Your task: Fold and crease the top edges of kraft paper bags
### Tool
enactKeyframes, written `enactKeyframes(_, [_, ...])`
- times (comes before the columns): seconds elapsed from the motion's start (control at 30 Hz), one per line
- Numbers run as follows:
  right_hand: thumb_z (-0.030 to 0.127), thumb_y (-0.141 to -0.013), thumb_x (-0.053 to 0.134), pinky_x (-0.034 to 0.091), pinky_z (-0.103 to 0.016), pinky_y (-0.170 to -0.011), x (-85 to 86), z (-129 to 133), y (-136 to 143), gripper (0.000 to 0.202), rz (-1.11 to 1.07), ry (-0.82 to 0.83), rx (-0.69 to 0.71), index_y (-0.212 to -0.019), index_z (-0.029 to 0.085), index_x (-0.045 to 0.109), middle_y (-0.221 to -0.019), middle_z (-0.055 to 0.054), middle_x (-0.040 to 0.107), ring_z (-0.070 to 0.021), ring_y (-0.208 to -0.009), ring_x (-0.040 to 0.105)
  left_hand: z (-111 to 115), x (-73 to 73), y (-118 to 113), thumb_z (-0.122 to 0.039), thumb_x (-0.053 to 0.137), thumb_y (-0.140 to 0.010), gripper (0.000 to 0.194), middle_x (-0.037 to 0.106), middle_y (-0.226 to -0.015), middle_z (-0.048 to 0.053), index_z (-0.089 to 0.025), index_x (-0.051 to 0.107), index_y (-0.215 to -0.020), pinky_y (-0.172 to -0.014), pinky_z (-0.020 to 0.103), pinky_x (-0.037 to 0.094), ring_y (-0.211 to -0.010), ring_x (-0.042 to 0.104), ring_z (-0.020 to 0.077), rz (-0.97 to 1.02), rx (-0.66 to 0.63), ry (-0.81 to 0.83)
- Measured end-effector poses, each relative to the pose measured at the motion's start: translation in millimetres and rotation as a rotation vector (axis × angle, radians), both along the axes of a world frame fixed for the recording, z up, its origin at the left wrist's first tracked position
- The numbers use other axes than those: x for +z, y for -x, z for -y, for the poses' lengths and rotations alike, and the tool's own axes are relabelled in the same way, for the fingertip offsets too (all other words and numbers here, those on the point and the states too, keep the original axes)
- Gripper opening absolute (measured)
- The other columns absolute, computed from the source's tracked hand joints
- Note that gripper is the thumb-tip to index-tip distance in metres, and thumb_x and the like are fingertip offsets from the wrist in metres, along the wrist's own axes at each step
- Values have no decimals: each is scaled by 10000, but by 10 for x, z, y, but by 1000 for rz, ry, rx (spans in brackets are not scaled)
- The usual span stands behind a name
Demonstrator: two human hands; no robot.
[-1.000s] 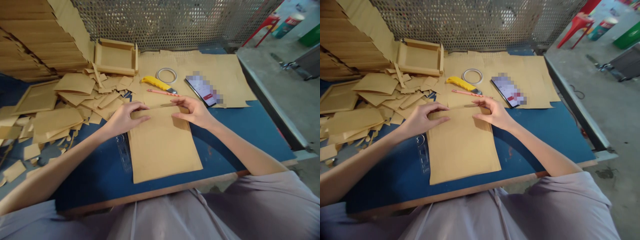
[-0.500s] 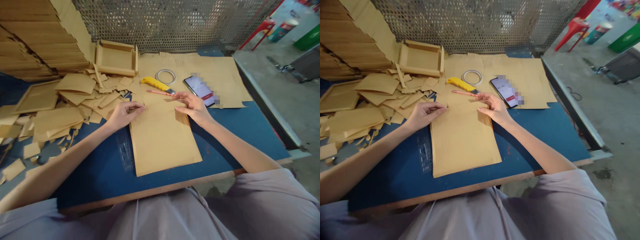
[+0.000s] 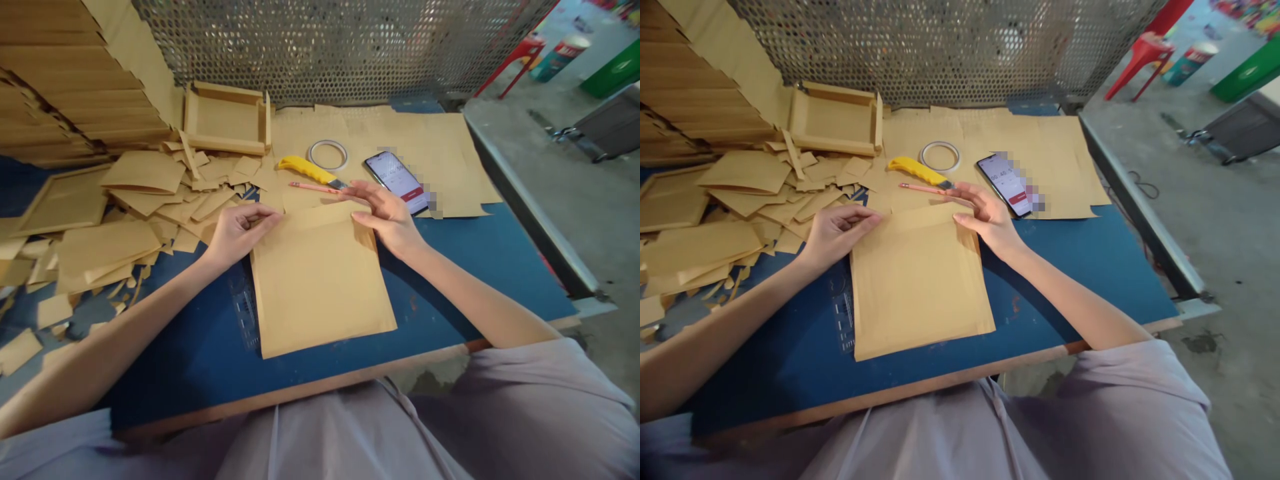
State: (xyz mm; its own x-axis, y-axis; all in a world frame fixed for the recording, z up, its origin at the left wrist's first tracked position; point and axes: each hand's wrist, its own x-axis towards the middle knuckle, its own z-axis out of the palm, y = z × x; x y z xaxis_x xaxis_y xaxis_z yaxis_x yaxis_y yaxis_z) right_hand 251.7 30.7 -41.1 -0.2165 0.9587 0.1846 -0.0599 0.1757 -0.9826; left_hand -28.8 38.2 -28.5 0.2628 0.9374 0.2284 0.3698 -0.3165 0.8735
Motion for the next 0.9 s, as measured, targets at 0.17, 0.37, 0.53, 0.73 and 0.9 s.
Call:
enactKeyframes(0.17, [227,-708,772,425,-464,-1114,7,-4,10,441,-23,-22,-72,-1120,268,619,-1207,-41,688,-248,-1244,585,-24,-37,24,-460,686,-794,312,673,-695,28,-150,719,-775,-497,202,404,-578,556,113,85,92,-2])
enactKeyframes(0.37, [252,-740,763,422,-481,-1109,-29,7,6,421,-10,-48,-78,-1134,270,616,-1246,-51,670,-260,-1218,606,-9,-19,37,-460,746,-747,334,716,-841,61,-147,731,-861,-571,207,460,-688,615,140,101,62,48])
enactKeyframes(0.53, [256,-726,778,427,-474,-1108,-16,25,6,425,-20,-10,-107,-1124,274,631,-1235,-47,675,-261,-1220,603,-8,-37,39,-439,746,-755,314,721,-832,63,-150,745,-879,-453,191,352,-567,538,98,58,93,13])
enactKeyframes(0.73, [196,-696,791,447,-457,-1090,-37,6,-18,419,-70,30,-148,-1085,289,667,-1194,-27,687,-262,-1220,606,-10,-32,39,-391,718,-777,246,714,-790,42,-157,746,-847,-385,208,209,-443,370,53,19,112,-21])
enactKeyframes(0.9, [192,-689,794,452,-447,-1081,-57,-9,-29,417,-49,19,-169,-1074,289,668,-1198,-26,680,-260,-1217,605,31,24,18,-360,706,-793,213,611,-621,-13,-159,733,-857,-360,223,126,-383,233,34,2,114,-5])
